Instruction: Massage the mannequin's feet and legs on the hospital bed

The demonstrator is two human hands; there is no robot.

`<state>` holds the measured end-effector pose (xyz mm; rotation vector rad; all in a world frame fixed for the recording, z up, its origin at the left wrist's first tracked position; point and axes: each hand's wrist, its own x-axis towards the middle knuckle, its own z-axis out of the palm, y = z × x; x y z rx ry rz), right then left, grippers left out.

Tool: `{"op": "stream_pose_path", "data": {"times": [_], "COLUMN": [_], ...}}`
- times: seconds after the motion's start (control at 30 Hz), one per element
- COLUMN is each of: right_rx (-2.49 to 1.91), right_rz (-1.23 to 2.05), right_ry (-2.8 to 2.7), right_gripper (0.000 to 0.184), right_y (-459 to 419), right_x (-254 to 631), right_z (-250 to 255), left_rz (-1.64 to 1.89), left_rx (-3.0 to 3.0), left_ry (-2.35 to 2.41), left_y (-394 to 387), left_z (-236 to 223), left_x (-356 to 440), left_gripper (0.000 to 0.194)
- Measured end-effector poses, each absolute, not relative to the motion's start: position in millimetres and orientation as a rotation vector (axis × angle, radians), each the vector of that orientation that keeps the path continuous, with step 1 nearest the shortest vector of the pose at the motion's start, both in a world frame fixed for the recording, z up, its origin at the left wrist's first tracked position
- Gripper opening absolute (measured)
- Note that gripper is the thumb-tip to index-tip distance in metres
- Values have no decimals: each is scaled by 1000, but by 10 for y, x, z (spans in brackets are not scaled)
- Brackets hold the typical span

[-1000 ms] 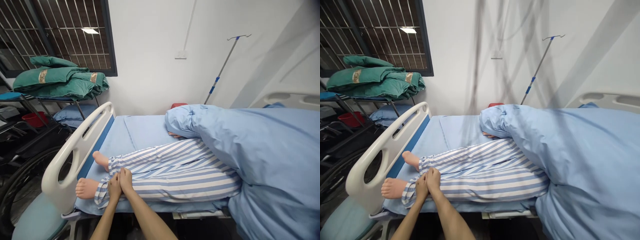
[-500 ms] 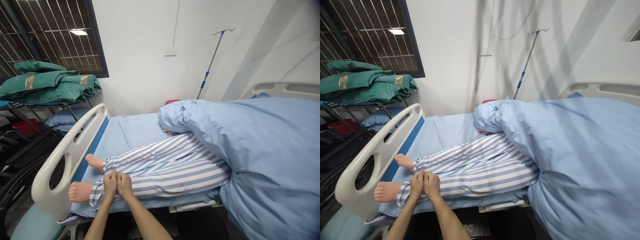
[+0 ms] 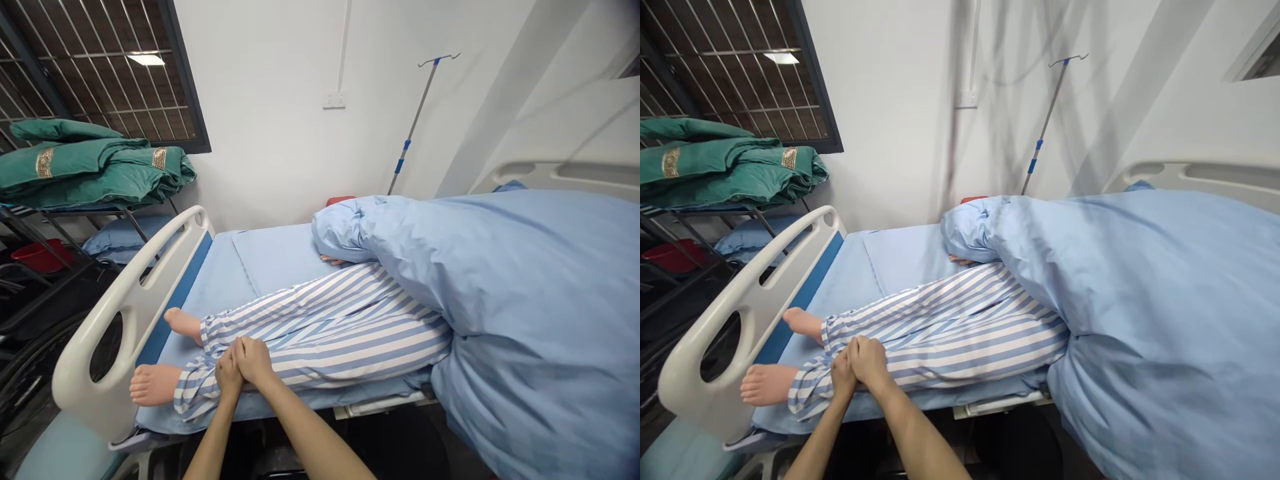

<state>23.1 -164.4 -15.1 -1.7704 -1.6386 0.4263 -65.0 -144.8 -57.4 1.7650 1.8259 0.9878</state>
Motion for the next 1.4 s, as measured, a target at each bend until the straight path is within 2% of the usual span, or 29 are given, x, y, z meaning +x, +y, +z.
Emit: {"op": "stream_pose_path", "data": {"times": [0.17, 0.37, 0.57, 0.8, 0.97, 1.1, 1.27, 1.4], "right_rx": [-1835, -1582, -1499, -1680, -1708, -1688, -1523, -1459], "right_rz": [380, 535, 666, 487, 465, 484, 604, 672], "right_ry": [-1544, -1323, -1107, -1427, -1508, -1435, -1295, -1151], "right_gripper": [44, 51, 49, 44, 44, 45, 47, 44], "right_y": [-1696, -1574, -1547, -1697, -1821, -1816, -1748, -1723], "right_x": [253, 356, 418, 536, 639, 650, 712, 766], "right_z": [-248, -310, -326, -45, -157, -256, -277, -285], "left_rz": [1003, 1260, 1133, 1149, 1113, 1157, 1373, 1245], "left_rx": [1667, 1524, 1694, 1724, 1749, 1612, 1416, 1589], "left_ry": [1757, 1509, 1669, 1635, 1661, 1573, 1490, 1562], "left_y": [-1440, -1431, -1484, -1500, -1519, -1506, -1566, -1659], "left_z": [-439, -217, -366, -429, -399, -286, -192, -326], "left_x": [-609, -325, -185, -212, -175, -115, 76, 159], "left_gripper": [37, 37, 35, 34, 35, 36, 38, 35]}}
